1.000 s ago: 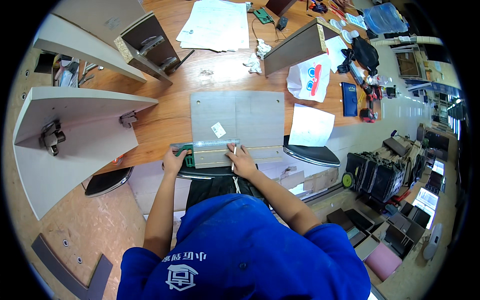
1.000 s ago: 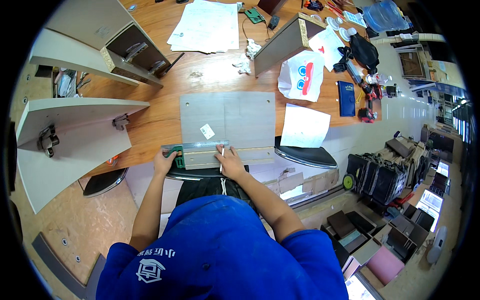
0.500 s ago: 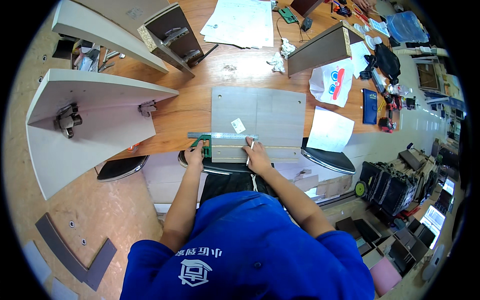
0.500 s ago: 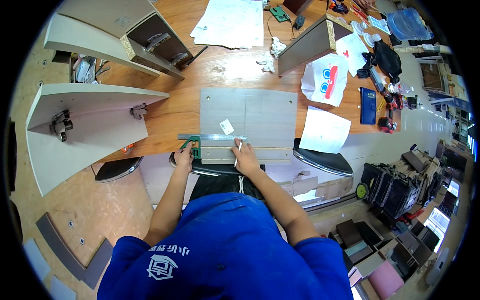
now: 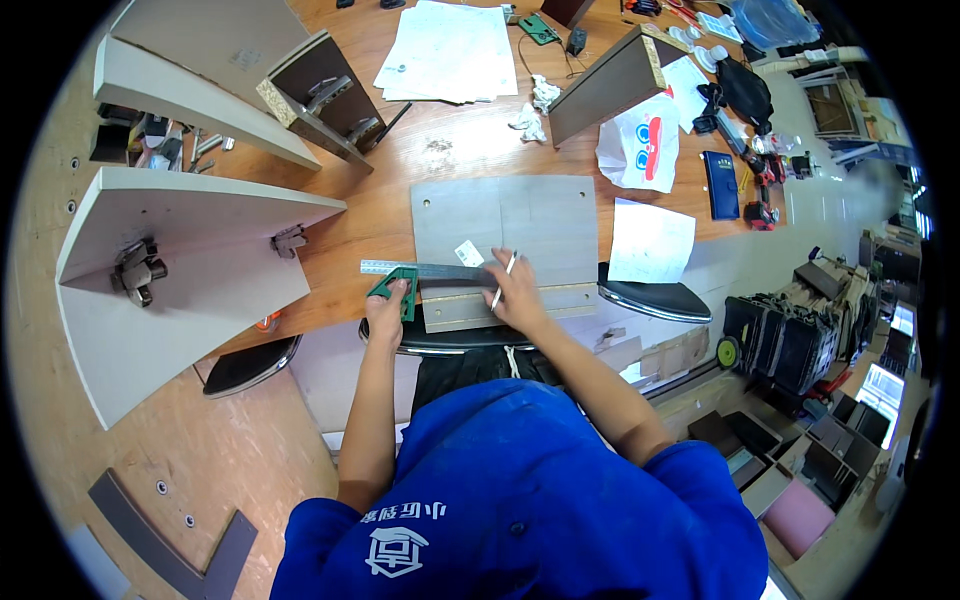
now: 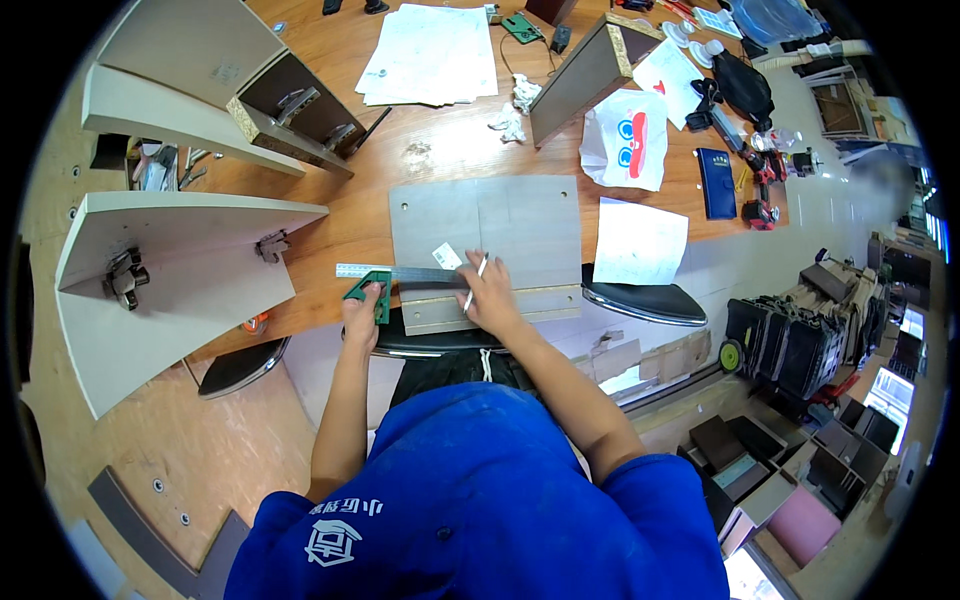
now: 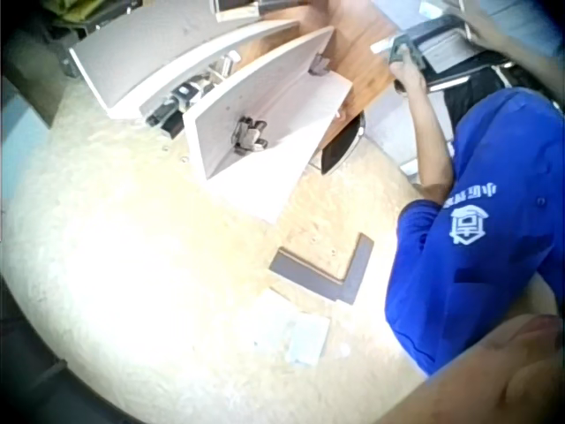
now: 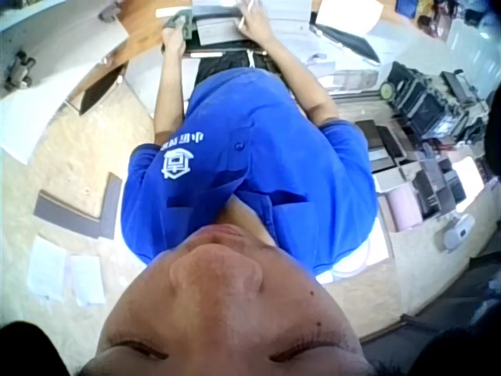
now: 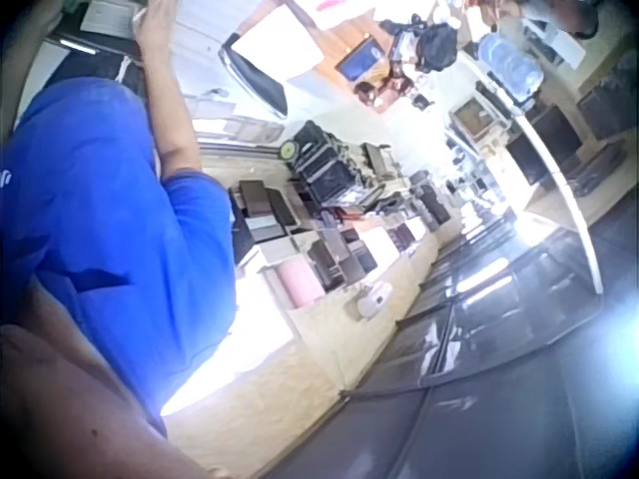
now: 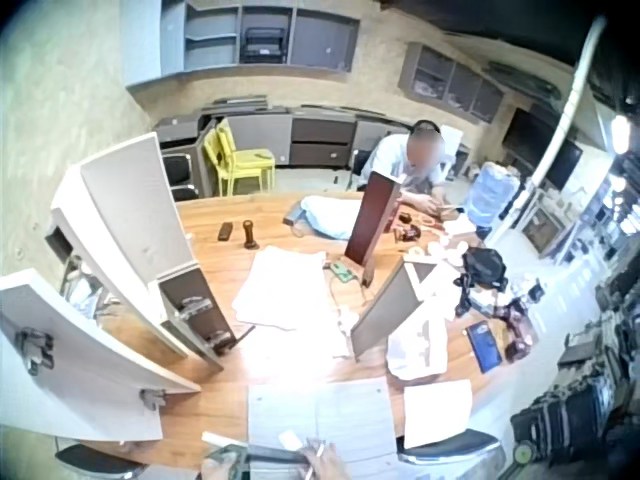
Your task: The person uses a combination square and a pen to mark precise lines on a grey cabinet door. They measure and draw lines on the flat surface and then on the curved edge of the door, likely preparing for hardware installation or cutting.
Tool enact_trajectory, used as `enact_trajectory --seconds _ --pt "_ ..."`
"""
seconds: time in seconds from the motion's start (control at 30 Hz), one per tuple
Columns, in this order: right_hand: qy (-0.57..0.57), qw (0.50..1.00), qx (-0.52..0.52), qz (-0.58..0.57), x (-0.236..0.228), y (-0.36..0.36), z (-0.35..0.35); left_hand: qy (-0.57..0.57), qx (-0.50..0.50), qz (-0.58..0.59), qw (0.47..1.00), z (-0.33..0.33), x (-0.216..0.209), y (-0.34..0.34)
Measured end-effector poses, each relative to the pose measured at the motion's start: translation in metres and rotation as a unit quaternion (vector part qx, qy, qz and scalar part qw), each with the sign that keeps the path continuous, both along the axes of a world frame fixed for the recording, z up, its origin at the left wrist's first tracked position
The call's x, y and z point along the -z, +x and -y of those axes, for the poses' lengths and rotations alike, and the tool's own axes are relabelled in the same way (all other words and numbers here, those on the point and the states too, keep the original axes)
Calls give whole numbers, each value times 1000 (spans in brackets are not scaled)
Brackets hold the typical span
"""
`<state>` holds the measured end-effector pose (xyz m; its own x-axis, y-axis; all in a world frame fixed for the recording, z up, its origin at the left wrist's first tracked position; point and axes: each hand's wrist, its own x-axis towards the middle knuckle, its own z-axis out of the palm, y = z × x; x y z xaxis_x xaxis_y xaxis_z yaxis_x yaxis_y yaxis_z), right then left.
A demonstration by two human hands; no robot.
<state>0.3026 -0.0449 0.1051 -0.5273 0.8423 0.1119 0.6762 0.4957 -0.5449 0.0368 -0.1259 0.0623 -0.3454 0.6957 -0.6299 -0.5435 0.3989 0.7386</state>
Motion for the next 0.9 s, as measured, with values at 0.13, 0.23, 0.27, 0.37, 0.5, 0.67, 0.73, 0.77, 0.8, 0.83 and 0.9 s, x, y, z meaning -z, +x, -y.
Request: enact_trajectory --seconds 0.13,0.23,0.27,0.37,0.5,0.67,0.73,0.77,0.8,0.83,0.9 --pt "-261 964 -30 47 -51 -1 -43 45 26 32 998 -2 -49 -7" --pt "-211 970 -122 20 -72 -3 -51 82 16 53 995 3 -72 -12" --pt "-204 966 -156 22 -85 -12 -53 88 0 55 995 10 -81 -17" --pt "-212 967 -139 43 -111 -15 -30 48 83 -26 995 29 -94 -26" --pt "-232 967 -108 5 -118 -21 9 85 83 11 993 46 -127 -24" --pt "-270 955 -120 -13 -128 -30 39 132 77 36 988 89 -131 -25" --pt "-250 957 -148 11 -132 -27 40 129 51 18 990 99 -126 -22" --pt "-279 947 -158 19 -136 -30 36 118 39 35 992 103 -133 -22" --pt "-293 939 -183 10 -144 -35 31 146 21 28 989 110 -143 -21" --pt "-280 938 -207 4 -155 -41 28 144 24 60 988 117 -149 -23" --pt "-305 915 -263 -4 -165 -40 19 125 49 45 990 122 -177 -22"
